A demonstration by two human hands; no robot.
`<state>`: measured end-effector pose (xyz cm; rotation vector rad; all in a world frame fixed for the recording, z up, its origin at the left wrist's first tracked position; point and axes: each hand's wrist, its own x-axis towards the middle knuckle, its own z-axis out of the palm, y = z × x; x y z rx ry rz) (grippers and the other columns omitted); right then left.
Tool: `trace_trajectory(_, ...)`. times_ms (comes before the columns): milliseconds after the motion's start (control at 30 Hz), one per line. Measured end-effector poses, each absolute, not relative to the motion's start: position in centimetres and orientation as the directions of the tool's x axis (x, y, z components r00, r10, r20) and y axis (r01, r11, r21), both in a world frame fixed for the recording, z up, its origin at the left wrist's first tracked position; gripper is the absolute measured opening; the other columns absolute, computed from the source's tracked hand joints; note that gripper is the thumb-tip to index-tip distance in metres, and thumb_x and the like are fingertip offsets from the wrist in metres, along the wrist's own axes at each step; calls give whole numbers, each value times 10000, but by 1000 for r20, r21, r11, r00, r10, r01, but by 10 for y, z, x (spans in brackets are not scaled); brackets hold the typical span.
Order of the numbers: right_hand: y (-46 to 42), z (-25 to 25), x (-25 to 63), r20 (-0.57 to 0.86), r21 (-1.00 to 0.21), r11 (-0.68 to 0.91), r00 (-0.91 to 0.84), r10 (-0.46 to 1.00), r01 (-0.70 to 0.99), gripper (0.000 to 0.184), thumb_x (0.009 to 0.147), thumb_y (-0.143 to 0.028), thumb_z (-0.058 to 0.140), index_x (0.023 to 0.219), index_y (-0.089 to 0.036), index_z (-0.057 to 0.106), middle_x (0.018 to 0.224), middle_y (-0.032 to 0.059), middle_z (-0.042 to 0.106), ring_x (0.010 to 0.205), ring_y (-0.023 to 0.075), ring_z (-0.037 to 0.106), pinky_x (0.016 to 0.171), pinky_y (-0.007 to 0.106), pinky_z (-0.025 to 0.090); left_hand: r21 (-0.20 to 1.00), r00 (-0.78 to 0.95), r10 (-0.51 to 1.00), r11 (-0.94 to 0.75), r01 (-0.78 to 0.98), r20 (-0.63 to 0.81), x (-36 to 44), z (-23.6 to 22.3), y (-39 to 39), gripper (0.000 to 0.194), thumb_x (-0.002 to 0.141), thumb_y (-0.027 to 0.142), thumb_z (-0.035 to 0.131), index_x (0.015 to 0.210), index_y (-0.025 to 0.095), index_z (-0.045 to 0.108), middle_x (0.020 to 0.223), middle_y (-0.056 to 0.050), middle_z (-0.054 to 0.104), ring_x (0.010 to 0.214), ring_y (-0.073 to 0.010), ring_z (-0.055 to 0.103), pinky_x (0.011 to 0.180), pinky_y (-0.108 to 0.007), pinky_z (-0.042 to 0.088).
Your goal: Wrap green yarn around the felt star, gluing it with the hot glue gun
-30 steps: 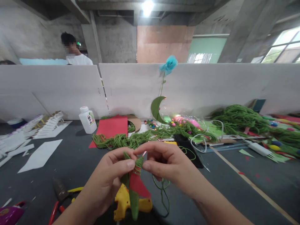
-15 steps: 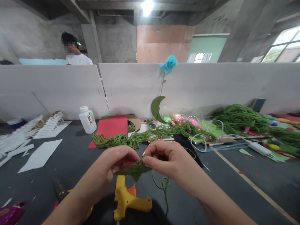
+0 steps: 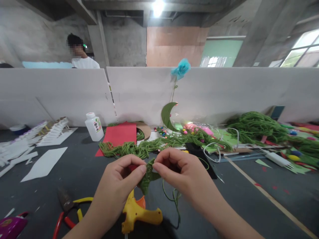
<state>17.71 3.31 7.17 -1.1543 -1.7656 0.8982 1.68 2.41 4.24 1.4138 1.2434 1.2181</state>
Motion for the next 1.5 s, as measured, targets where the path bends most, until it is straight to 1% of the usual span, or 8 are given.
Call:
trace_trajectory(333,24,66,178,459,-649,552,-310,833,524,118,757,-161,513,654,-181,566,512,-47,480,475,75,430,474,199,324,983,-35,983,-180,25,181,18,36,21,61,734,234,637,683,216,665,638,33,601,642,-117,503,592,-188,408)
trace_trajectory(700,38,74,191,125,-964,216,-456,881,153,90,736,-166,592,647,-161,581,530,-61,442,485,54,368,446,176,289,958,108,963,-225,-177,246,18,36,23,111,723,149,641,656,231,676,692,36,590,694,-106,489,630,-175,386)
trace_trajectory(800,42,69,193,100,-992,123,-526,845,8,49,731,-190,642,747,-178,598,492,-84,437,456,49,390,444,170,304,948,158,971,-131,-290,182,19,39,23,80,693,161,667,638,217,688,666,32,588,666,-100,492,617,-173,392)
trace_trajectory(933,44,61,191,162,-986,108,-577,801,-127,193,735,-153,655,919,-208,635,492,-96,455,443,39,418,450,158,328,880,300,954,135,-456,10,22,43,22,24,653,198,703,635,192,688,610,23,602,599,-92,516,591,-185,412)
trace_trajectory(1067,40,60,189,203,-979,164,-549,811,-119,114,730,-165,673,839,-193,659,537,-71,516,472,42,458,456,158,346,815,425,899,323,-481,-106,21,42,21,73,647,206,711,650,144,673,577,16,584,531,-67,498,532,-164,397)
trace_trajectory(1200,35,66,189,203,-978,201,-522,829,-61,63,732,-137,642,776,-182,636,512,-77,503,451,40,430,441,157,319,813,486,867,362,-456,-113,18,41,23,64,697,205,674,689,144,660,578,23,555,507,-56,469,504,-156,379)
trace_trajectory(1400,32,77,189,141,-962,232,-463,875,146,62,745,-134,578,696,-165,600,591,-37,570,488,55,409,450,177,302,920,446,890,249,-304,-94,22,41,30,65,737,219,652,755,157,644,649,3,581,591,-97,521,590,-205,410)
trace_trajectory(1500,31,77,188,114,-937,238,-422,899,254,76,742,-126,543,701,-163,596,563,-50,502,484,58,368,445,180,282,980,238,971,38,-196,10,20,41,33,56,755,236,626,770,188,649,758,-7,621,703,-128,553,671,-229,426)
